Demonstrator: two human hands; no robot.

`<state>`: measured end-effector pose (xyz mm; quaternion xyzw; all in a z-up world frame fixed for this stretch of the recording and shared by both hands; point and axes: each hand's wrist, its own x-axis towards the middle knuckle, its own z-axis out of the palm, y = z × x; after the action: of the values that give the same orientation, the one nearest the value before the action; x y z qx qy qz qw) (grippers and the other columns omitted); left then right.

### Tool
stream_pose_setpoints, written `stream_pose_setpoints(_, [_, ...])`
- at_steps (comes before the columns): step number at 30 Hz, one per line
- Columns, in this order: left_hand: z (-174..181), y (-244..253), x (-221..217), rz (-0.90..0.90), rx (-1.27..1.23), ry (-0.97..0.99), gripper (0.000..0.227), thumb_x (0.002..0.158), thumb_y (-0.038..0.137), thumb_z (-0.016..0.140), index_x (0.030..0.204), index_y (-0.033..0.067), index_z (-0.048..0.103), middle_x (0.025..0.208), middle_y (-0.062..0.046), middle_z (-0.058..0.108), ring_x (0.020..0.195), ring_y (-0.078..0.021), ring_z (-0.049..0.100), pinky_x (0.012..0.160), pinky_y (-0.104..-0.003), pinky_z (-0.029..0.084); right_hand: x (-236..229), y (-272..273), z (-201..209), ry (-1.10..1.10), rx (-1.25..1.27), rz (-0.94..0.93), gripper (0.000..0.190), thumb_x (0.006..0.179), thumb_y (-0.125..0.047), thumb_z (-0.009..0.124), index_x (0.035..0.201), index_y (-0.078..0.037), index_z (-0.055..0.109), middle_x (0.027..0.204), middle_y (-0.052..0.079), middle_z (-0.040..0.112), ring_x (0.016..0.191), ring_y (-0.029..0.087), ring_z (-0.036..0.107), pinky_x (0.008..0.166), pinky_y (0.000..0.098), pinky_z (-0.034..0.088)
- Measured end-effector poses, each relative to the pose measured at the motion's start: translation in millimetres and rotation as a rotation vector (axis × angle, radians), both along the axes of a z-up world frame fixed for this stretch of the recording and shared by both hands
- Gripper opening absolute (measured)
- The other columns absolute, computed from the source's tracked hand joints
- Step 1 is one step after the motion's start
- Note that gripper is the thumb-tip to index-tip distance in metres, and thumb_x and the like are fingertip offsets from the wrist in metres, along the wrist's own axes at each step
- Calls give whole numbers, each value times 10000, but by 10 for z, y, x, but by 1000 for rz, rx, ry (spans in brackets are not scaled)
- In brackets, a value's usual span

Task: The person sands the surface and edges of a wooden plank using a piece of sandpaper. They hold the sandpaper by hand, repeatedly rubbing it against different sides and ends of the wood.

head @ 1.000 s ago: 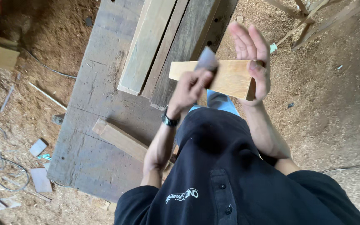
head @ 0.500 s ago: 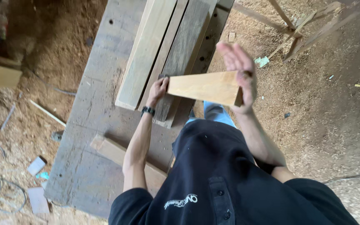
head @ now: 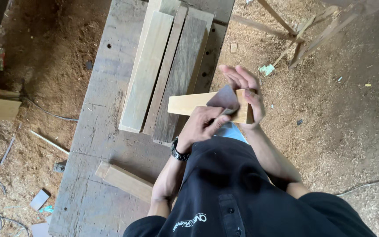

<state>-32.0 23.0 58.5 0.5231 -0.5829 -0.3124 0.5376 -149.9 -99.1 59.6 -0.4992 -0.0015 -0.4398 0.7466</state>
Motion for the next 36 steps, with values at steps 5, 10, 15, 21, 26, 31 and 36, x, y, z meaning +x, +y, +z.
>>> stream_pose_setpoints(5, [-939, -35, 268, 154, 302, 141, 332, 1076, 282, 526, 870, 38, 618, 634, -44, 554, 585, -109, 527, 552, -298, 439, -117, -195, -131, 1, 71, -48, 548, 1053, -244, 485, 1554, -26, 439, 1526, 222, 556, 1447, 312, 501, 1327, 444, 281])
stream_pose_setpoints(10, [-2390, 368, 956, 378, 552, 62, 362, 1061, 351, 533, 1124, 55, 731, 800, -82, 707, 700, -119, 640, 615, -296, 508, -148, -152, -201, -41, 46, -32, 514, 1058, -213, 487, 1538, -30, 466, 1483, 193, 578, 1429, 282, 528, 1318, 438, 318])
stream_pose_setpoints(15, [-2723, 594, 1104, 468, 580, -89, 431, 1067, 386, 518, 1143, 20, 735, 921, -136, 734, 806, -145, 662, 704, -321, 524, 22, -46, -145, -65, 28, -2, 477, 1073, -157, 474, 1528, -12, 478, 1456, 194, 585, 1405, 280, 545, 1290, 436, 358])
stream_pose_setpoints(21, [-1321, 343, 454, 384, 529, 49, 435, 1070, 393, 509, 932, 32, 707, 584, -77, 565, 541, -124, 512, 493, -337, 364, 91, -4, -25, -5, 4, -19, 491, 1054, -176, 469, 1516, -9, 471, 1502, 197, 589, 1403, 289, 550, 1287, 442, 365])
stream_pose_setpoints(26, [-442, 229, 31, 218, 179, 55, 451, 1097, 377, 517, 824, 30, 608, 601, -39, 463, 560, -98, 455, 535, -322, 372, 123, 31, 2, -41, 60, -8, 502, 1035, -205, 508, 1499, -14, 524, 1438, 181, 628, 1378, 283, 580, 1302, 440, 365])
stream_pose_setpoints(31, [-926, 81, 252, 295, 308, 178, 480, 1102, 385, 519, 796, 26, 606, 606, -11, 509, 583, -97, 452, 531, -324, 365, 98, -162, -15, -24, 41, -4, 498, 1035, -225, 505, 1496, -43, 542, 1394, 175, 653, 1345, 270, 613, 1268, 418, 405])
stream_pose_setpoints(36, [-2320, 219, 986, 467, 580, 90, 459, 1042, 449, 506, 1115, 70, 754, 740, -78, 711, 653, -141, 645, 582, -310, 489, 53, -142, 10, 0, -11, -39, 495, 1028, -236, 495, 1479, -36, 539, 1382, 195, 646, 1339, 275, 607, 1273, 425, 400])
